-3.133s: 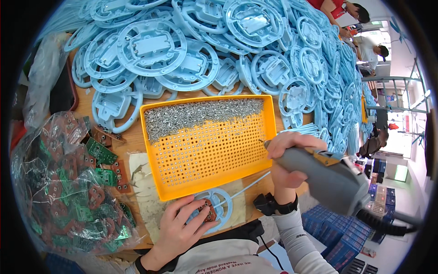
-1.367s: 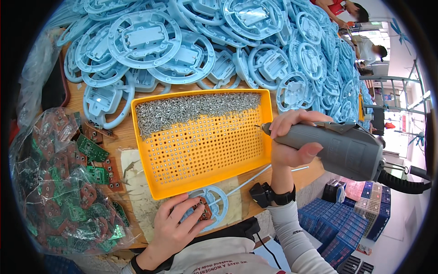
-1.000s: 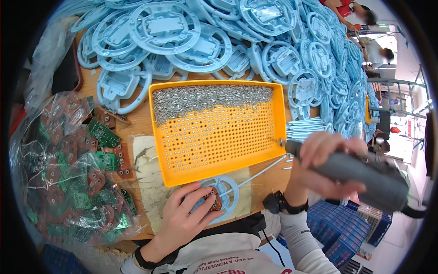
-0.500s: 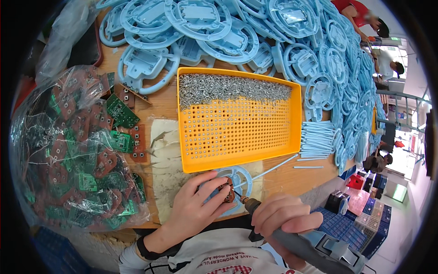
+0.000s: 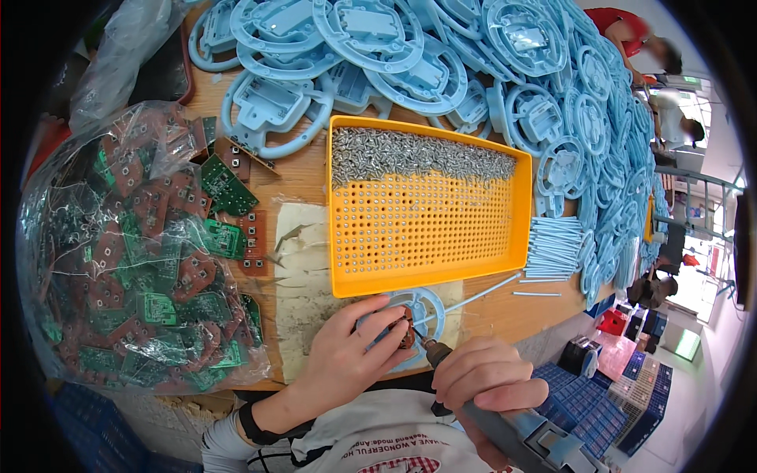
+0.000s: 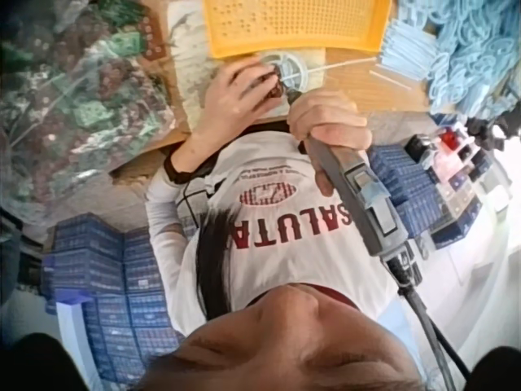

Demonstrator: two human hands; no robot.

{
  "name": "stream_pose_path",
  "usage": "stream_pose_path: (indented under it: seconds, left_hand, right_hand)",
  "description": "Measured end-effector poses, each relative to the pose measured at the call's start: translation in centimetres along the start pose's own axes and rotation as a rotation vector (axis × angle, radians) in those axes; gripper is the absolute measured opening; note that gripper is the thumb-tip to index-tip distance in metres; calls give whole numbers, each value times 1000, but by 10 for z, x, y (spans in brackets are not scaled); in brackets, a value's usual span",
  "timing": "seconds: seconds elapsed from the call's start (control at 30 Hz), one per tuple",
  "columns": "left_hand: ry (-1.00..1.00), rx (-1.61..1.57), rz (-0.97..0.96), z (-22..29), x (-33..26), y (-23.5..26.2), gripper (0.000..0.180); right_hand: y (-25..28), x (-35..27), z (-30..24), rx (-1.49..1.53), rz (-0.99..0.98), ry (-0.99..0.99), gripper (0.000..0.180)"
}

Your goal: The person assembles small electronic devices by placing circuit boards into light blue plastic housings and securing them with screws using a power drill. The person repeatedly picks up a housing, inserts a board, and drives screws into the assembly before moving the finished unit aside.

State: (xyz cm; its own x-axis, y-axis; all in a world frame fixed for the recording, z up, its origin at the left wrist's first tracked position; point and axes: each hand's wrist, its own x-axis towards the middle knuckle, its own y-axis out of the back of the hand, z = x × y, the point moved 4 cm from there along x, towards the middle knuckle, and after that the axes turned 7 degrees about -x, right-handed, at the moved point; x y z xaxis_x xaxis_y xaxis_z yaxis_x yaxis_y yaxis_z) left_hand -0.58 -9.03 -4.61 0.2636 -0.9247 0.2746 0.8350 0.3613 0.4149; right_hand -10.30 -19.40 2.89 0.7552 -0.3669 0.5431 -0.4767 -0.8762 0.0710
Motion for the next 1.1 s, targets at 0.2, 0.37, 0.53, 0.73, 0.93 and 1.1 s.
stream_pose_path:
  seconds: [0.2, 0.37, 0.53, 0.73, 0.93, 1.1]
  left_hand:
    - [5, 33, -6, -1, -2, 0, 34]
    - [7, 49, -14, 2, 1, -2, 36]
    - [37, 65, -12, 2, 1, 0, 36]
    - [44, 86, -32, 3, 3, -3, 35]
    - [59, 90, -40, 4, 4, -1, 36]
    - [61, 91, -43, 3, 2, -1, 38]
  right_hand:
    - [-3, 3, 1, -11, 18, -27, 15]
    - [14, 17, -1, 131, -28, -44, 24]
    - [50, 40, -18, -73, 108, -55, 46]
    - [122, 40, 33, -233, 514, 107, 73]
    - [138, 43, 55, -377, 628, -26, 73]
    - [137, 41, 64, -393, 575, -36, 66]
